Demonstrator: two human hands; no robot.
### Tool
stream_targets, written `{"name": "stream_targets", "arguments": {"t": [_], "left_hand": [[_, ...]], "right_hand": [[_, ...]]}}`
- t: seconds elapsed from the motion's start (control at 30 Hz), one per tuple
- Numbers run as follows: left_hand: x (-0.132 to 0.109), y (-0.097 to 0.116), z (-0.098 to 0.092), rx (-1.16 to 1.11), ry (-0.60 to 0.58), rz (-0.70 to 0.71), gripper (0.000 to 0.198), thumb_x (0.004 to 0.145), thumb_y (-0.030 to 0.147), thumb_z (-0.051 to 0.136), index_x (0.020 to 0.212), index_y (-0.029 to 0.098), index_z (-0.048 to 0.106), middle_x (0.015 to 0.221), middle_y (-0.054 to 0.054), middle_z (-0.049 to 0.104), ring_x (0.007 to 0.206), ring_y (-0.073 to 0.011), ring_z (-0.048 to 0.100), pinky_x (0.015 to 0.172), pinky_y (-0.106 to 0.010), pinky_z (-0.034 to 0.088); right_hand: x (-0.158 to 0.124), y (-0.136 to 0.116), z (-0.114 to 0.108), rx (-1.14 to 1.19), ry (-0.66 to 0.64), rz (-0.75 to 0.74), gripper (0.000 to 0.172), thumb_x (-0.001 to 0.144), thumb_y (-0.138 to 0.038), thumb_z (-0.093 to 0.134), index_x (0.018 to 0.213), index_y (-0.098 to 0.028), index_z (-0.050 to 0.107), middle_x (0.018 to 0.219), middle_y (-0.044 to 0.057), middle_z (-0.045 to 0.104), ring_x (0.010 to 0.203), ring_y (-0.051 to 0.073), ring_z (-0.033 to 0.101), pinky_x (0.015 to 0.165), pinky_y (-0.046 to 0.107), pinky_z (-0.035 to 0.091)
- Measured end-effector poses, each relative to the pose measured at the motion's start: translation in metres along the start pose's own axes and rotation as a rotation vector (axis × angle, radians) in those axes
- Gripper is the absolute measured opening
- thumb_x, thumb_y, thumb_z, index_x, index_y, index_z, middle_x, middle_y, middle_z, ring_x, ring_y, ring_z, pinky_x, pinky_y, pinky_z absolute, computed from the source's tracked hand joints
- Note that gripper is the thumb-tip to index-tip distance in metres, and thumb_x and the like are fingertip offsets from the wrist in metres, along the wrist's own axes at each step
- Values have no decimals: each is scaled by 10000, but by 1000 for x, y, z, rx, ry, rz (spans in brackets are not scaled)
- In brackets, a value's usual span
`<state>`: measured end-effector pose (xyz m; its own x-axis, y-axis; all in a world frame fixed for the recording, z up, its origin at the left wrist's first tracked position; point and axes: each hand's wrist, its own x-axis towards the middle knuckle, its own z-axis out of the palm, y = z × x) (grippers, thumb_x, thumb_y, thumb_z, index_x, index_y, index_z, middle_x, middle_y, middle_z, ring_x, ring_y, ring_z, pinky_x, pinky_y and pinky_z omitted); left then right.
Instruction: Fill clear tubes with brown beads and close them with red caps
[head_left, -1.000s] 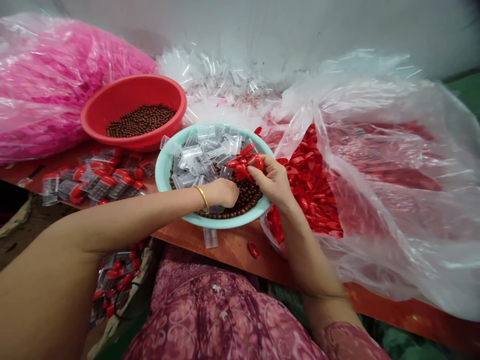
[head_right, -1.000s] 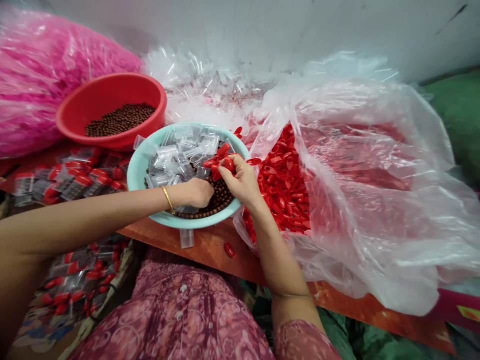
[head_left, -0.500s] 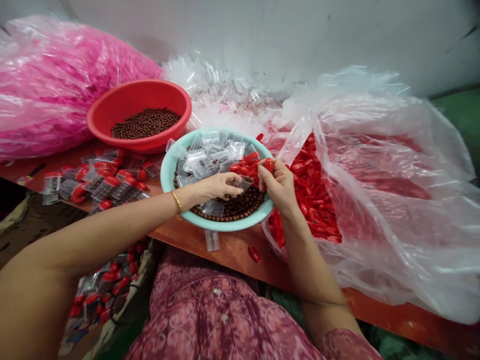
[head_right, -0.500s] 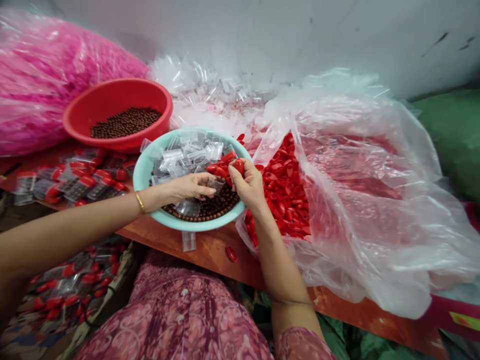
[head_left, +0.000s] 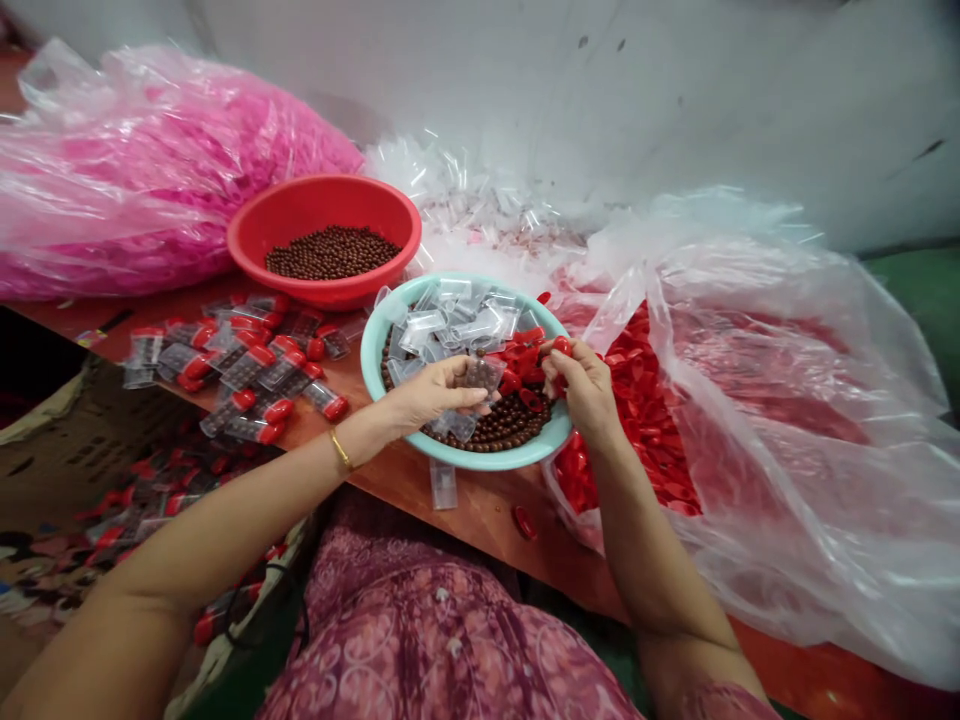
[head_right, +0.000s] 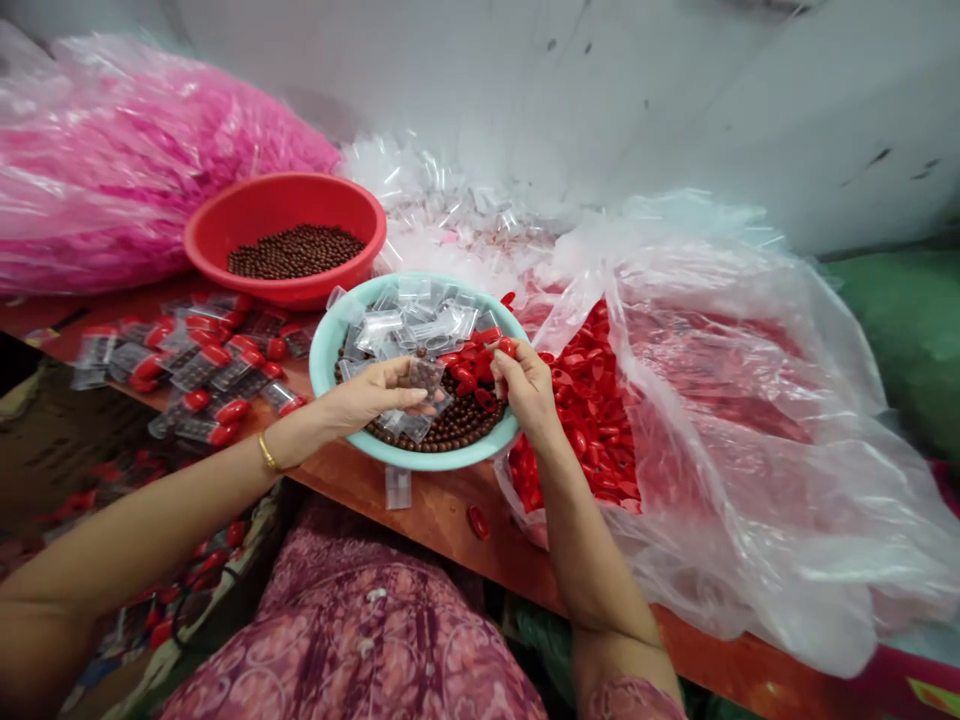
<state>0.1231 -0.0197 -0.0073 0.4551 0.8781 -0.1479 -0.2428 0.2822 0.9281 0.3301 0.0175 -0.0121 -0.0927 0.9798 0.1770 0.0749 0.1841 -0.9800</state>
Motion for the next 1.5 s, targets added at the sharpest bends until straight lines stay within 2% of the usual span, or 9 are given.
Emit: {"name": "stream_targets", "arguments": {"t": [0.27, 0.47, 0.63, 0.77, 0.87, 1.03, 1.17, 1.33, 1.5], "left_hand": [[-1, -4, -1, 78, -42, 60, 263, 697, 171, 684, 924, 119, 562, 860, -22, 630, 756, -97, 587, 696, -228, 483], [1, -6, 0, 119, 0, 80, 204, 696, 134, 653, 867, 121, 543, 794, -2, 610, 731, -107, 575, 691, -247, 475], [1, -6, 3, 70, 27, 75, 221, 700, 146, 652, 890, 119, 541, 786, 3, 597, 690, -95, 562, 663, -240, 478], [-1, -6, 4, 111, 1, 35, 209, 685, 157, 659, 853, 118, 541, 731, 32, 563, 616, -62, 530, 616, -207, 460], [-3, -4, 5, 137, -45, 27, 219, 689, 181, 667, 856, 121, 539, 733, 29, 573, 604, -60, 536, 600, -201, 455], [-5, 1, 4, 127, -39, 62, 223, 712, 189, 662, 880, 123, 533, 690, 35, 572, 605, -70, 552, 624, -211, 455], [-7, 2, 4, 69, 28, 146, 227, 713, 214, 669, 849, 134, 506, 701, 36, 554, 600, -75, 547, 628, -225, 465], [-7, 0, 4, 43, 71, 177, 272, 710, 243, 689, 898, 142, 521, 738, 36, 551, 583, -66, 535, 623, -230, 475], [-4, -4, 1, 30, 130, 206, 254, 729, 250, 690, 877, 135, 519, 701, 29, 571, 581, -67, 557, 603, -208, 464]], "right_hand": [[-4, -35, 22, -147, -308, -89, 154, 678, -314, 700, 788, -212, 664, 703, -11, 639, 608, 132, 554, 589, 275, 467], [1, -39, 34, -197, -415, -110, 145, 672, -328, 702, 721, -194, 676, 679, -3, 640, 660, 150, 579, 655, 293, 487], [2, -37, 30, 135, -290, 147, 284, 750, -468, 588, 826, -200, 638, 499, -72, 406, 388, 78, 367, 395, 242, 404], [7, -30, 24, 289, -190, 259, 247, 696, -450, 615, 794, -225, 582, 609, -30, 541, 522, 123, 535, 471, 273, 505], [9, -26, 27, 290, -151, 247, 266, 678, -428, 662, 846, -251, 557, 797, 10, 672, 746, 184, 656, 673, 350, 570], [2, -21, 52, 305, -71, 114, 342, 681, -506, 678, 831, -253, 504, 981, 32, 704, 962, 219, 662, 825, 389, 546], [-4, -19, 55, 224, -35, 63, 301, 717, -499, 654, 796, -241, 520, 863, 12, 694, 805, 173, 668, 684, 305, 547], [-14, -24, 32, 140, -41, 126, 244, 639, -392, 760, 727, -217, 614, 523, -66, 570, 452, 82, 530, 485, 216, 469], [-26, -23, 29, 52, -56, 141, 221, 617, -348, 788, 760, -211, 689, 728, -12, 705, 591, 109, 639, 619, 255, 540]]}}
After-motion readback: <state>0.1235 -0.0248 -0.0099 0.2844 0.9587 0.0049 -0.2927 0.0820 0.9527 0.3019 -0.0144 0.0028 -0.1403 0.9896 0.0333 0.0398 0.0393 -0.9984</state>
